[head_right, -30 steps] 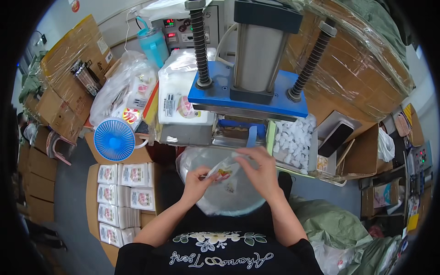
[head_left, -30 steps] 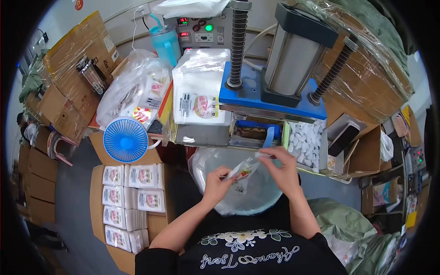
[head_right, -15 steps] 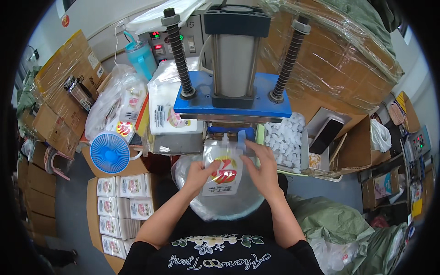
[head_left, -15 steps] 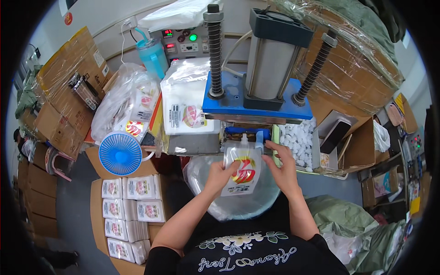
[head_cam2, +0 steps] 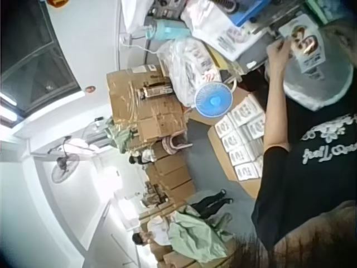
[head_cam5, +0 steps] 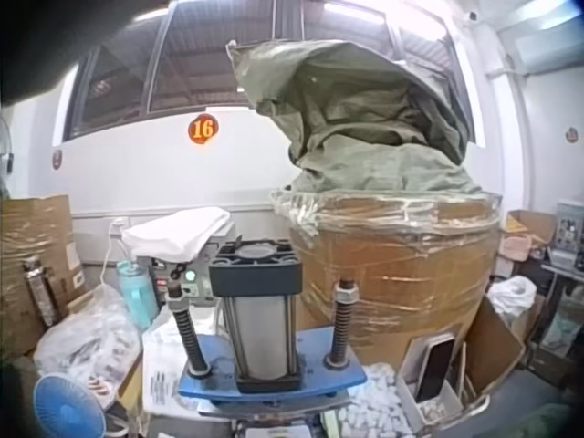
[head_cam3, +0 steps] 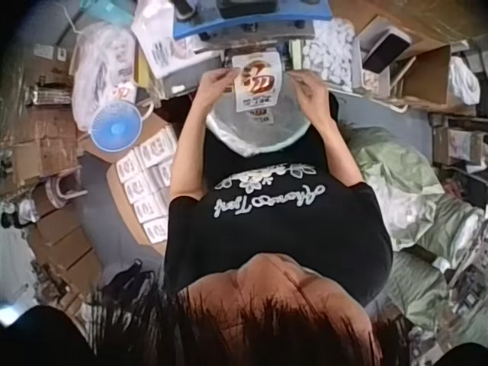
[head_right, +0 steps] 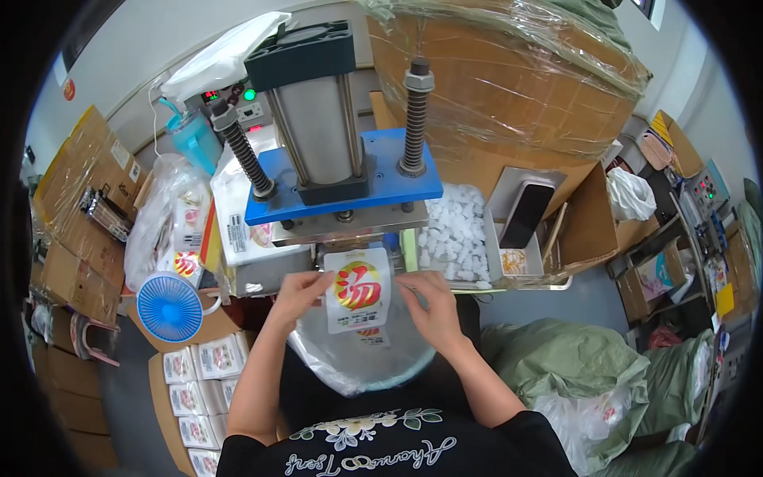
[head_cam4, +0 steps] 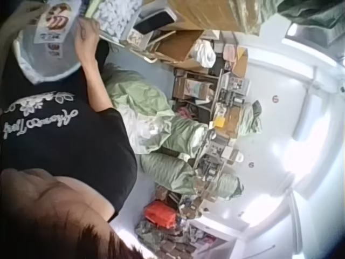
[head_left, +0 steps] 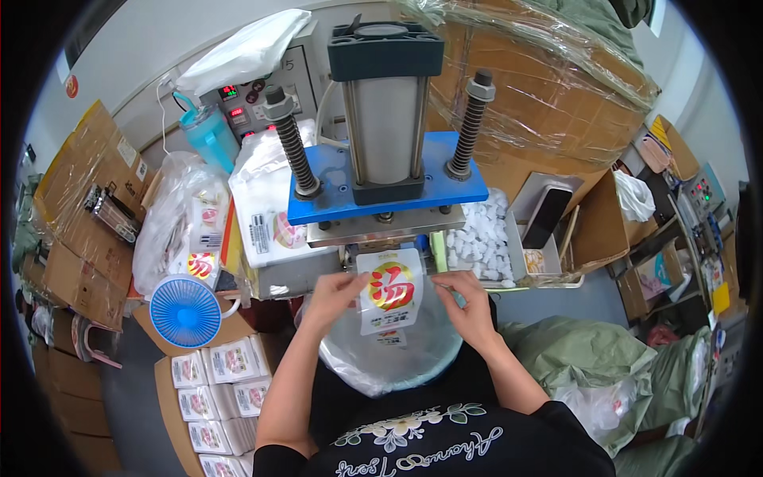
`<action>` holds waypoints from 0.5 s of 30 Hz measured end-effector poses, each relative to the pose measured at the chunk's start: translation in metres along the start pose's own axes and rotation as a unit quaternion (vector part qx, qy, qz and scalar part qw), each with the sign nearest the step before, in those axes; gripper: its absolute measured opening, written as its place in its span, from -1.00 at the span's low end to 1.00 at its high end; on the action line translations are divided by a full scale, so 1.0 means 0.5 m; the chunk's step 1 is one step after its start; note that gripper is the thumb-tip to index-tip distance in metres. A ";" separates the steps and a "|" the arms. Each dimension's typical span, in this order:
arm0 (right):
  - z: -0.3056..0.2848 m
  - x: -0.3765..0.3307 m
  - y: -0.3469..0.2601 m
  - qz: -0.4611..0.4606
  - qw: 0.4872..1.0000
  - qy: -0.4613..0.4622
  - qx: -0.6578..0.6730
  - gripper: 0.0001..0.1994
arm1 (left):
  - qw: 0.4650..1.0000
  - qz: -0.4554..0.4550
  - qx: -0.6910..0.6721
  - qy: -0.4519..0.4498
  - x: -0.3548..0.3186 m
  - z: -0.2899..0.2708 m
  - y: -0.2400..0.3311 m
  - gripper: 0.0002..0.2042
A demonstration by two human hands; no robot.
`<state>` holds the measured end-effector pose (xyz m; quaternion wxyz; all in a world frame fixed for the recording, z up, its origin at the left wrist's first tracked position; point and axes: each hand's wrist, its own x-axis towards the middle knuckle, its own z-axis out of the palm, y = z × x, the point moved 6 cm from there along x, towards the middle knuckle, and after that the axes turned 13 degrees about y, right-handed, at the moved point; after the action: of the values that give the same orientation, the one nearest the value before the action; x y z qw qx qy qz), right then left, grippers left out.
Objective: Sealing small plastic food packets using a manual heat-sealing machine and organizing them into larger bags and boxes.
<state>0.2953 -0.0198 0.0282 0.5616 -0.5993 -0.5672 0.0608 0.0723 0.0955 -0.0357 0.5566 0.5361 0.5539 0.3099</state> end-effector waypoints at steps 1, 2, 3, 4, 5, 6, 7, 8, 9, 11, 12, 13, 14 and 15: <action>-0.005 -0.001 0.000 -0.002 1.000 0.007 -0.004 -0.82 | 1.000 0.001 0.005 0.002 0.015 -0.031 -0.003 -0.67; -0.007 -0.003 0.002 0.001 1.000 0.009 -0.002 -0.82 | 0.989 0.081 0.062 0.102 0.034 -0.084 0.008 -0.62; -0.010 -0.004 0.002 0.000 1.000 0.014 -0.009 -0.82 | 0.959 0.161 0.118 0.199 0.039 -0.126 0.022 -0.57; -0.014 -0.003 0.006 -0.002 1.000 0.019 -0.018 -0.83 | 0.960 0.163 0.120 0.196 0.040 -0.132 0.023 -0.57; -0.014 -0.005 0.007 0.000 1.000 0.022 -0.019 -0.83 | 0.877 0.293 0.262 0.277 0.018 -0.140 0.054 -0.50; -0.008 -0.008 0.004 -0.011 1.000 0.017 -0.014 -0.83 | 0.750 0.409 0.389 0.344 -0.011 -0.136 0.074 -0.42; -0.003 -0.008 0.000 -0.025 1.000 0.011 -0.006 -0.83 | 0.810 0.303 0.423 0.271 0.012 -0.149 0.003 -0.34; -0.010 -0.005 0.008 -0.023 1.000 0.017 -0.009 -0.83 | 0.769 0.326 0.472 0.283 0.002 -0.142 -0.007 -0.36; -0.024 0.003 0.021 -0.012 0.999 0.037 -0.016 -0.83 | 0.772 0.327 0.468 0.278 -0.009 -0.138 -0.022 -0.36; -0.053 0.021 0.050 0.051 0.995 0.083 -0.005 -0.85 | 0.777 0.329 0.466 0.268 -0.044 -0.126 -0.025 -0.36; -0.062 0.033 0.058 0.054 0.995 0.085 -0.007 -0.85 | 0.772 0.357 0.447 0.276 -0.068 -0.122 -0.017 -0.41; -0.064 0.047 0.066 0.066 0.996 0.059 -0.031 -0.85 | 0.766 0.385 0.427 0.286 -0.087 -0.122 -0.012 -0.46; -0.062 0.057 0.073 0.078 0.995 0.032 -0.055 -0.86 | 0.766 0.385 0.427 0.285 -0.089 -0.130 -0.024 -0.46; -0.052 0.062 0.081 0.064 0.995 0.012 -0.070 -0.83 | 0.759 0.382 0.435 0.299 -0.087 -0.147 -0.038 -0.50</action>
<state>0.3492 -0.0011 0.0252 0.5202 -0.6728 -0.5238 0.0495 -0.0107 0.0690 -0.0275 -0.0945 0.7674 0.5170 0.3672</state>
